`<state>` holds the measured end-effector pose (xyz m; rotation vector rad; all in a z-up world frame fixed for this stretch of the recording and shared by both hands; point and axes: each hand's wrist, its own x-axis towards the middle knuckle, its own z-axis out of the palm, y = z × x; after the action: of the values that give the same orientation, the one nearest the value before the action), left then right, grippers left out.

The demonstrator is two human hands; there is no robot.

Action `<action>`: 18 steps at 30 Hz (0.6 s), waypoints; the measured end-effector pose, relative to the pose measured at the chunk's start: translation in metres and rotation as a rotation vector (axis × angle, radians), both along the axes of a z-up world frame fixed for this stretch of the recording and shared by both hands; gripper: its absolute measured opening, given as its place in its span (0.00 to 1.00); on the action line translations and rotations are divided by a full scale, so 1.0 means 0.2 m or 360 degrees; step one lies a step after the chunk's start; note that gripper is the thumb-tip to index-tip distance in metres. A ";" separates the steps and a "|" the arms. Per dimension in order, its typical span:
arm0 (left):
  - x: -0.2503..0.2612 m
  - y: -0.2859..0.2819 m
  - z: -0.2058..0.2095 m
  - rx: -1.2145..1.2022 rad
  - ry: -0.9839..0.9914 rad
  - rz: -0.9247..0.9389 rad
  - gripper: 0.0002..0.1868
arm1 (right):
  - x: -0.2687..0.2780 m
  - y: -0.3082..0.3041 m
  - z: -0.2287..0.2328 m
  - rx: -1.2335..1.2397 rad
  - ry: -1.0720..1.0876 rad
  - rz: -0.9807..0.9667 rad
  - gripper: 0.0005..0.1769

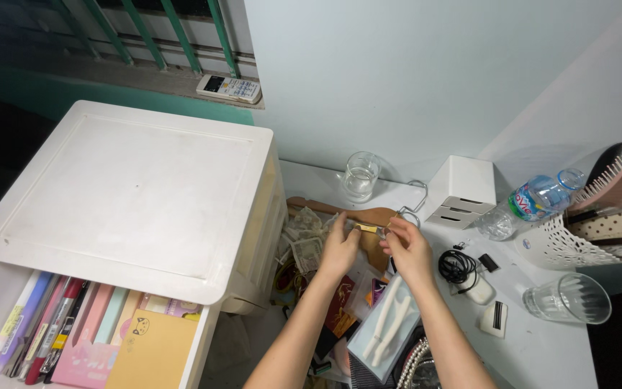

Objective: The person organizes various small items on a cluttered desk. They open a drawer, place a small yellow box inside, and then handle a purple packet, a black cable, and a small white box, placing them into a small white organizer. The person also picks up and examines a small black object and a yellow measuring tape before placing them in the organizer.

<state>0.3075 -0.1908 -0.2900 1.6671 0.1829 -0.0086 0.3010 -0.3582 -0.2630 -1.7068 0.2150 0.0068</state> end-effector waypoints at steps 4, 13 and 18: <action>0.04 -0.03 -0.05 -0.0192 0.0171 -0.0101 0.34 | 0.06 0.06 -0.06 -0.0068 0.0019 -0.0069 0.22; -0.18 -0.07 0.24 -0.0175 0.0152 -0.0135 0.31 | -0.10 0.13 0.12 0.0009 -0.0108 -0.0334 0.18; -0.37 -0.07 0.61 -0.0137 -0.0234 -0.0114 0.28 | -0.24 0.16 0.38 0.0419 -0.0354 -0.0436 0.19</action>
<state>0.2328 -0.2053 -0.1690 1.5805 0.0112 0.0515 0.2532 -0.3255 -0.1880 -1.3923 0.2673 -0.3422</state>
